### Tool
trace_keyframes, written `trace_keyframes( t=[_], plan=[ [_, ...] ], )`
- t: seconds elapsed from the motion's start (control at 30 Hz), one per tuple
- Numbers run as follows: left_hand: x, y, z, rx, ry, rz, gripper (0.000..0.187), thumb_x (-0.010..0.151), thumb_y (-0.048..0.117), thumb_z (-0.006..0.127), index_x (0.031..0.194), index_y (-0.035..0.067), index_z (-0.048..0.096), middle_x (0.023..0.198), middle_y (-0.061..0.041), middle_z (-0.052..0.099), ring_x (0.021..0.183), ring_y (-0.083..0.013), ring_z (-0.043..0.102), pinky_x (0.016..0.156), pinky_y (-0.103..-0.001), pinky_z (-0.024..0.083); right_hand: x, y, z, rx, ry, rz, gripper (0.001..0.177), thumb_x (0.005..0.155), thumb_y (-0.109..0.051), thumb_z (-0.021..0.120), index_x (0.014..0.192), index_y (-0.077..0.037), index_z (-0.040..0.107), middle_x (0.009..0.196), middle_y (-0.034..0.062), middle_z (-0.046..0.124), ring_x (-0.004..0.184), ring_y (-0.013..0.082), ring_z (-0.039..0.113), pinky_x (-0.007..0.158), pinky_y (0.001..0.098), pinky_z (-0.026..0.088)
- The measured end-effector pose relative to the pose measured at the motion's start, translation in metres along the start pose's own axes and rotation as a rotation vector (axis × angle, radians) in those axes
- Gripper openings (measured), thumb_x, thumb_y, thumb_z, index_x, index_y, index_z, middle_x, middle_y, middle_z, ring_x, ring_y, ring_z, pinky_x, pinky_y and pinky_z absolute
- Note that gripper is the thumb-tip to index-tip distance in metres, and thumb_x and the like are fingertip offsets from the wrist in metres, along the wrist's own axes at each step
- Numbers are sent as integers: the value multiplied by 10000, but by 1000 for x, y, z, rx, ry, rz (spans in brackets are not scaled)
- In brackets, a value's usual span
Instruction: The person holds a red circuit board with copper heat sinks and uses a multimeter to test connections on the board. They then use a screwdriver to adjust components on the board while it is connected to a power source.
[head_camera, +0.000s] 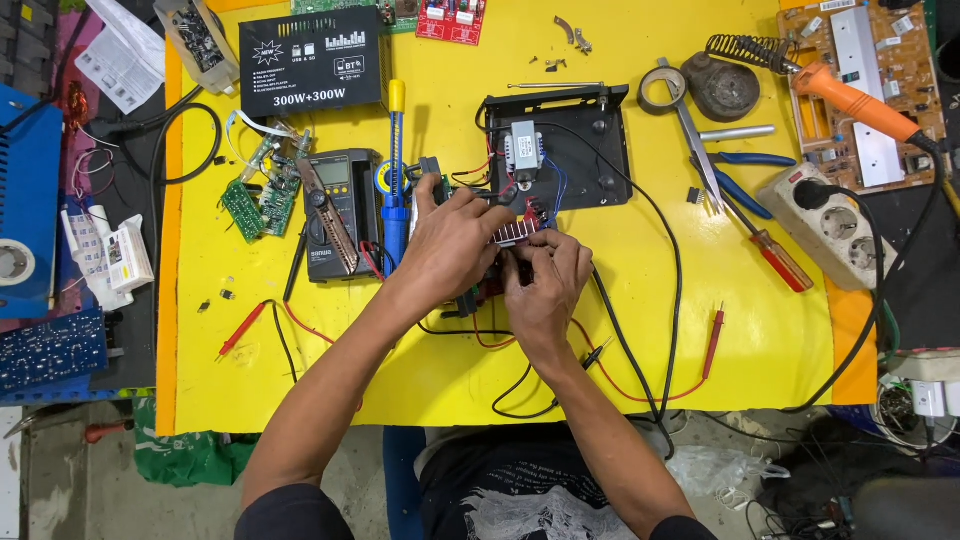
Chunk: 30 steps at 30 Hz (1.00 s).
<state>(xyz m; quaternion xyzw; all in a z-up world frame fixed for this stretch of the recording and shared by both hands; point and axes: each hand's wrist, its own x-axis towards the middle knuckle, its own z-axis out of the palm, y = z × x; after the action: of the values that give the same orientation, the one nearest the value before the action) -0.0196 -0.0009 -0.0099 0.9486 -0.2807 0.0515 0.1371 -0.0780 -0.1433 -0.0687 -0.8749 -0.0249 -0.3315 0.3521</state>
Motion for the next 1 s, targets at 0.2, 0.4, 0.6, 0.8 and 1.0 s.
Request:
trace_keyframes(
  t=[0.2,0.4,0.6,0.8,1.0],
  plan=[
    [-22,22,-10,57,262,72,97,834,189,736,921,195,779,1077,-87,768,1194,-267,641,1116,-724,239,-5,6,2,3,-8,14,230,838,-153,888,866,-121,663,1046,4,577,974,263,531,847,403,399],
    [-41,44,-7,117,237,28,328,844,206,648,1126,92,772,1331,-155,691,1372,-327,518,1141,-740,172,-4,6,0,34,3,35,223,789,-101,900,871,-149,698,1104,-16,580,1019,247,518,902,399,413],
    [-50,43,-1,146,238,55,371,839,173,648,1187,106,755,1404,-142,652,1411,-325,491,1150,-722,202,1,0,-4,27,14,25,198,833,-98,868,872,-127,677,1209,37,578,1123,310,498,958,443,398],
    [-49,53,-3,111,245,-12,364,842,127,642,1185,60,741,1410,-146,647,1391,-303,514,1178,-692,200,3,-4,-8,-49,-4,-50,206,828,-69,863,853,-110,663,1297,76,606,1186,320,499,968,447,381],
    [-47,58,10,111,274,-70,328,867,112,638,1173,42,732,1422,-142,636,1392,-285,513,1192,-691,180,4,0,-8,-38,-38,-81,195,858,-84,848,878,-101,655,1279,69,637,1160,311,532,959,445,391]
  ],
)
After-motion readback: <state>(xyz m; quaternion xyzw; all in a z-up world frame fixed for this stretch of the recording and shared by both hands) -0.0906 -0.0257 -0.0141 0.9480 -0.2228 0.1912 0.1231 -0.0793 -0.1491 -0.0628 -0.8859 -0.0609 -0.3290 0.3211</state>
